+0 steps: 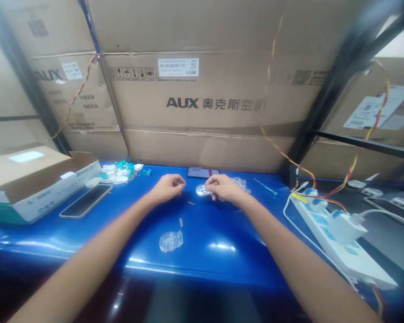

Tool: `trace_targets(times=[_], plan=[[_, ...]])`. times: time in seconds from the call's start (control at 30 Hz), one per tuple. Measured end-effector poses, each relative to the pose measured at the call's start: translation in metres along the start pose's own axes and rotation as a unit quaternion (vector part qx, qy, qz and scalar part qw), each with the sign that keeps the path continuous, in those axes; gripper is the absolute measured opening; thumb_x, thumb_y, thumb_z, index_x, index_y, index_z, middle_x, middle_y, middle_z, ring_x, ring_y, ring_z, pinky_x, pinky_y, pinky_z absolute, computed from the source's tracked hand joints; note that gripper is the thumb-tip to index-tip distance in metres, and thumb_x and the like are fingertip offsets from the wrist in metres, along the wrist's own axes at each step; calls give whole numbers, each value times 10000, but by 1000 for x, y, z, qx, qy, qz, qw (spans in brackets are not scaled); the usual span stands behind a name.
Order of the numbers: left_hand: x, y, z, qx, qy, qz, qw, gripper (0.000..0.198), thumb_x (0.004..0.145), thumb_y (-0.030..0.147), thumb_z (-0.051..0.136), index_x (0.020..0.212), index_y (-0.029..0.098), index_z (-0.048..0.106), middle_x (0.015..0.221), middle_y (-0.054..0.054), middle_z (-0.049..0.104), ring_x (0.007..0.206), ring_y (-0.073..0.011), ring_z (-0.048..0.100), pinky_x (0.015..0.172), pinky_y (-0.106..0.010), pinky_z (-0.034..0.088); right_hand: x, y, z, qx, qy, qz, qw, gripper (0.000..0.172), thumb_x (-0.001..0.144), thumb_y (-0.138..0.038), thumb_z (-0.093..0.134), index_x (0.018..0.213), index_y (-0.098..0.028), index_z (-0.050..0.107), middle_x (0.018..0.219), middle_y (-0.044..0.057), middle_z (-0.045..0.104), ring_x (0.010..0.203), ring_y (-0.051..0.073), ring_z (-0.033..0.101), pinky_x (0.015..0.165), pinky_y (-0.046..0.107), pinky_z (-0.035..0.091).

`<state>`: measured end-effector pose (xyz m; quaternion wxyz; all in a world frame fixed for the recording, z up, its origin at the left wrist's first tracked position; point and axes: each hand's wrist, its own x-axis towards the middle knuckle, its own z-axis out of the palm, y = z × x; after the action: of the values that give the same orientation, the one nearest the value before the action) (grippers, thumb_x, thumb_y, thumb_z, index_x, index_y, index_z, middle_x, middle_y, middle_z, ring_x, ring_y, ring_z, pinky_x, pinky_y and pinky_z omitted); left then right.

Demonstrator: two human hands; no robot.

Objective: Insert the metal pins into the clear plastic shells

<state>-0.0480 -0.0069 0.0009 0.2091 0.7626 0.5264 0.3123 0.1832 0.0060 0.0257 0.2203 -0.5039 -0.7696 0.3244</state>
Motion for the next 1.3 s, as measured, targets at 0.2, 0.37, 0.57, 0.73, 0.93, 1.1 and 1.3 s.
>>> trace_targets(times=[0.2,0.37,0.57,0.73,0.93,1.1,1.3], plan=[[1,-14,-26,117,12,-26,993,191,706,315,599,769,148,668,657,-37,664,592,-166,588,548,-239,385,-1,4,3,-78,58,-22,995,76,745,-137,620,812,-172,617,832,47,698,650,142,628,578,210,420],[1,-13,-47,141,-33,-69,987,349,631,485,687,751,157,660,654,-21,658,592,-166,570,513,-230,355,-8,-7,5,-163,104,-165,967,103,747,-159,605,828,-193,658,864,33,697,789,167,613,684,239,406],[-12,15,-51,117,-169,-75,976,386,638,537,685,660,154,649,576,-7,623,528,-136,508,480,-224,316,-22,-19,21,-227,-36,-212,950,156,770,-222,629,913,-214,692,802,27,701,704,162,604,603,241,369],[-36,54,-63,108,-370,-62,920,443,561,568,754,754,177,676,643,2,639,551,-133,506,483,-217,330,-22,-18,28,-282,-37,-198,938,123,800,-211,600,877,-214,695,885,58,704,798,200,618,631,260,361],[-48,77,-46,171,-377,-41,909,431,484,484,800,777,202,657,659,16,592,559,-140,485,457,-217,289,-21,-17,30,-292,-39,-209,933,102,827,-207,568,820,-188,668,848,64,683,760,188,596,604,258,333],[-52,79,-32,222,-396,-24,891,368,513,465,760,749,206,647,645,10,593,554,-147,475,462,-229,283,-19,-15,28,-213,-16,-213,954,70,831,-187,557,791,-177,614,807,43,662,707,154,564,585,239,334],[-58,86,-23,253,-380,18,890,294,514,359,732,745,204,637,688,2,614,570,-148,484,483,-236,303,-11,-16,22,52,36,-181,981,93,858,-159,447,789,-189,502,685,-16,612,521,97,542,503,204,395]])
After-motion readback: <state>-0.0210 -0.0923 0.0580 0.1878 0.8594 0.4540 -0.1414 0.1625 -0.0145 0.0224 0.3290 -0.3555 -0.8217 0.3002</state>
